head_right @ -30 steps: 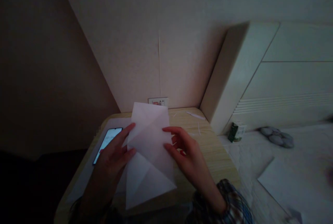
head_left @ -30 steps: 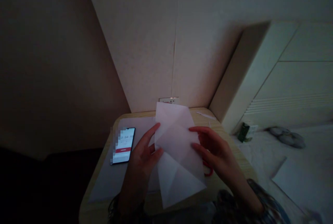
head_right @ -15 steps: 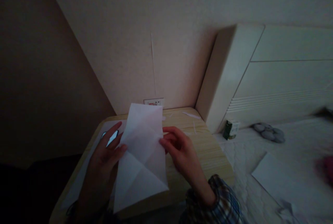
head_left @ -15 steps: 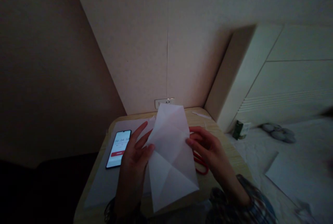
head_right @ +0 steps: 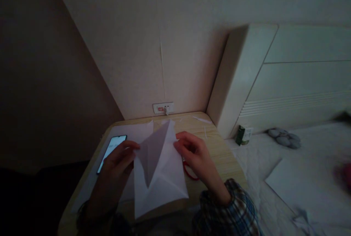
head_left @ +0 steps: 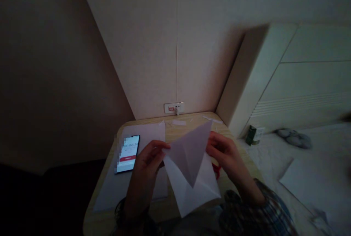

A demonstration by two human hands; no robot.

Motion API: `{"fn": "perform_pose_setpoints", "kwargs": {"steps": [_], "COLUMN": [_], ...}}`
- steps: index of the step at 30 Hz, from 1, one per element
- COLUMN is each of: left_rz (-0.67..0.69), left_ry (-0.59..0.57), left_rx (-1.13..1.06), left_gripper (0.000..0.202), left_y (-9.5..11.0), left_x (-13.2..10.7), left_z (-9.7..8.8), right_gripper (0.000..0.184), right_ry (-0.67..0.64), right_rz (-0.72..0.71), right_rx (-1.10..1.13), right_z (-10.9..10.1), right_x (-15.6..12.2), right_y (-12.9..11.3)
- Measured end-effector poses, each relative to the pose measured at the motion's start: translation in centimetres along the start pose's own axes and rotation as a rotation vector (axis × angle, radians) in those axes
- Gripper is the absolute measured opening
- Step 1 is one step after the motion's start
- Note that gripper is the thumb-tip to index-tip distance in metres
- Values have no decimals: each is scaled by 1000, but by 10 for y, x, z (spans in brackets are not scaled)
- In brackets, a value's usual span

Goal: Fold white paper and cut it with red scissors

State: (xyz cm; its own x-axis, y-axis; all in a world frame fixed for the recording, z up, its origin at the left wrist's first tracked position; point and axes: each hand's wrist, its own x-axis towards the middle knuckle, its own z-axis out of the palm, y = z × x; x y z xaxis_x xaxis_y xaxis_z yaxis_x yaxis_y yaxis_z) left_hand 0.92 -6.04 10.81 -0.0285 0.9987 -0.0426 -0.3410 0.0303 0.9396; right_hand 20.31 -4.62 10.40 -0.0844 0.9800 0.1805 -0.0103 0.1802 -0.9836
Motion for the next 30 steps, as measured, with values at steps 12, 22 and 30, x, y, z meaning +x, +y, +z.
{"fn": "perform_pose_setpoints", "kwargs": {"steps": [12,22,30], "left_rz": [-173,-261,-38], "left_ry": [-252,-334,112], "left_rx": [-96,165,73], "left_gripper": [22,21,12], "left_y": [-2,-8,-12], "left_x": [9,6,8], "left_z": [-12,-14,-6], "right_gripper": [22,18,35], "right_ry": [-190,-192,32], "right_rz": [-316,-323,-72], "right_rx": [-412,-450,-98], "right_z": [-1,5,0], "right_x": [8,8,-12], "right_y": [-14,-23,-7]}}
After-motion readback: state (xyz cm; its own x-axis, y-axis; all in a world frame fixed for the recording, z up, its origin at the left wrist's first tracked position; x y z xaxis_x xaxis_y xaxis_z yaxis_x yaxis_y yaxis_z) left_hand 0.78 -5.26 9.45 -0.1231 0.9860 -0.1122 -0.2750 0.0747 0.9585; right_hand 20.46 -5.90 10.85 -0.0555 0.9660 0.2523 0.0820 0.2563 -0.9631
